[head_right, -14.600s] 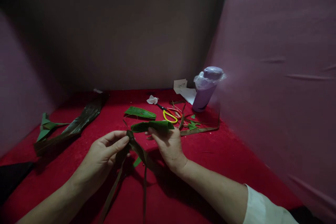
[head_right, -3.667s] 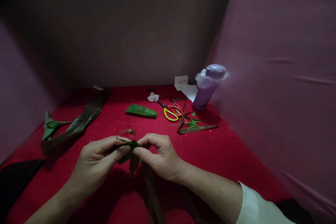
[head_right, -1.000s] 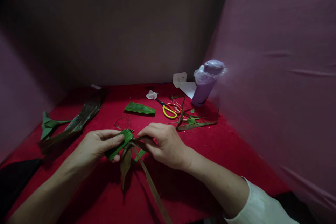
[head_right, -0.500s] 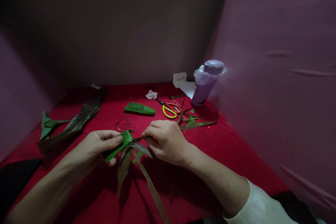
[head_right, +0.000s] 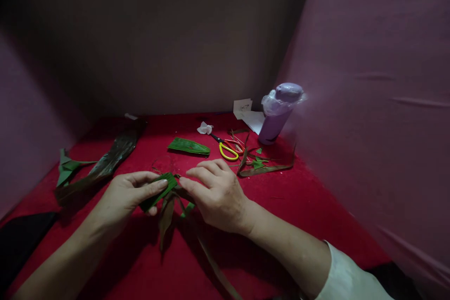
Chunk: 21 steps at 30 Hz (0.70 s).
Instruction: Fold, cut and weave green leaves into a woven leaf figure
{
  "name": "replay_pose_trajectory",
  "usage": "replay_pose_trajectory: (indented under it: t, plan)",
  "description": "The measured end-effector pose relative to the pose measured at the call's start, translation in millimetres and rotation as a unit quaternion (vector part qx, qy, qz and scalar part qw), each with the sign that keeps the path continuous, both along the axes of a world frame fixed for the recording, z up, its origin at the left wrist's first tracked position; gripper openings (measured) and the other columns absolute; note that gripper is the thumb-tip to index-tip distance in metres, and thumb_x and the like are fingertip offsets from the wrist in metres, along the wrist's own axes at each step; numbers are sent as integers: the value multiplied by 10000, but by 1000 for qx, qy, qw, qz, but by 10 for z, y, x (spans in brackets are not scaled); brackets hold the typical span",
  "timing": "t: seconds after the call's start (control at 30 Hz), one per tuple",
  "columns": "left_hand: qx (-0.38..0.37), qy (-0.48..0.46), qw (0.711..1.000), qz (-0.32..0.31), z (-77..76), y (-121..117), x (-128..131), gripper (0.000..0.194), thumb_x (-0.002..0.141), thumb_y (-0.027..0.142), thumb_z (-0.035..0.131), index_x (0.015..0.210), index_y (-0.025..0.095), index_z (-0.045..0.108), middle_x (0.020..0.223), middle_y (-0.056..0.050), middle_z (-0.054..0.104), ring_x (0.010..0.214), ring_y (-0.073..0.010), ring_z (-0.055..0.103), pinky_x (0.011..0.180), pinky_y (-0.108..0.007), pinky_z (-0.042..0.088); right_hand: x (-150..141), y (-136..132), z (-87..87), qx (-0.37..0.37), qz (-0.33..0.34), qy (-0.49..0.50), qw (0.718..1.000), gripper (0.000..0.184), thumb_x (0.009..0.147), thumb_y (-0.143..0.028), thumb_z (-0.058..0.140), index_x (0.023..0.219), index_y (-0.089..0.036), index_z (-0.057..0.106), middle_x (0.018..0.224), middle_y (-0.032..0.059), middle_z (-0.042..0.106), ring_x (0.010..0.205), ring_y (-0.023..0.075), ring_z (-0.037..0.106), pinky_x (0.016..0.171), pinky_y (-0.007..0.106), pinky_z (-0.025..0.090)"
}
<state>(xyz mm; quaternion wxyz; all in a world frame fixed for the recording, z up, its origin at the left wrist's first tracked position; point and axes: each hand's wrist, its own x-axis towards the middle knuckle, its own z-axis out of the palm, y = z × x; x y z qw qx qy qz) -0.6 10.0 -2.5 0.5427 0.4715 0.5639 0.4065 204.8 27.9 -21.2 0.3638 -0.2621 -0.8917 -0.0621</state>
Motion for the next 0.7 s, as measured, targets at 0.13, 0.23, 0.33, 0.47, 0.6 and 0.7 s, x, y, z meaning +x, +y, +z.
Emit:
replay_pose_trajectory:
  t: [0.13,0.23,0.33,0.47,0.6,0.7]
  plan:
    - [29,10,1000,2,6,-31,31,203,649,313,736,705,126,679,576,-7,638,399,-87,531,402,-190,438,-35,-22,-26,-51,-3,-12,999,168,878,-210,509,978,-171,638,876,55,688,799,178,567,711,333,398]
    - [30,7,1000,3,20,-37,58,199,637,315,745,695,134,686,598,2,630,420,-86,535,415,-192,455,-45,-38,-53,-81,-17,-4,997,175,892,-248,495,916,-156,642,799,56,671,709,159,558,632,302,380]
    - [-1,-12,1000,-9,20,-23,71,226,624,339,753,702,135,693,561,6,614,416,-91,528,418,-200,461,-40,-45,-71,-94,-21,2,995,175,896,-228,481,901,-150,638,780,58,660,700,156,563,632,293,391]
    - [-24,-45,998,-30,-29,-5,70,272,651,387,731,748,135,694,586,-14,632,434,-105,533,443,-221,465,-35,-48,-74,-117,-14,13,993,177,897,-232,477,962,-144,616,832,77,661,755,169,583,673,298,431]
    - [-28,-90,994,-60,-91,-13,59,325,721,445,663,755,123,689,606,-37,636,479,-114,543,476,-219,453,-45,-48,-89,-132,4,29,991,214,902,-232,469,1063,-149,582,939,86,653,803,168,589,714,302,460]
    - [-44,-128,987,-82,-97,-27,50,446,790,522,544,804,100,688,629,-72,645,515,-131,561,510,-236,462,-49,-39,-119,-126,-2,26,992,210,906,-188,445,1049,-143,592,899,83,656,779,169,586,701,304,462]
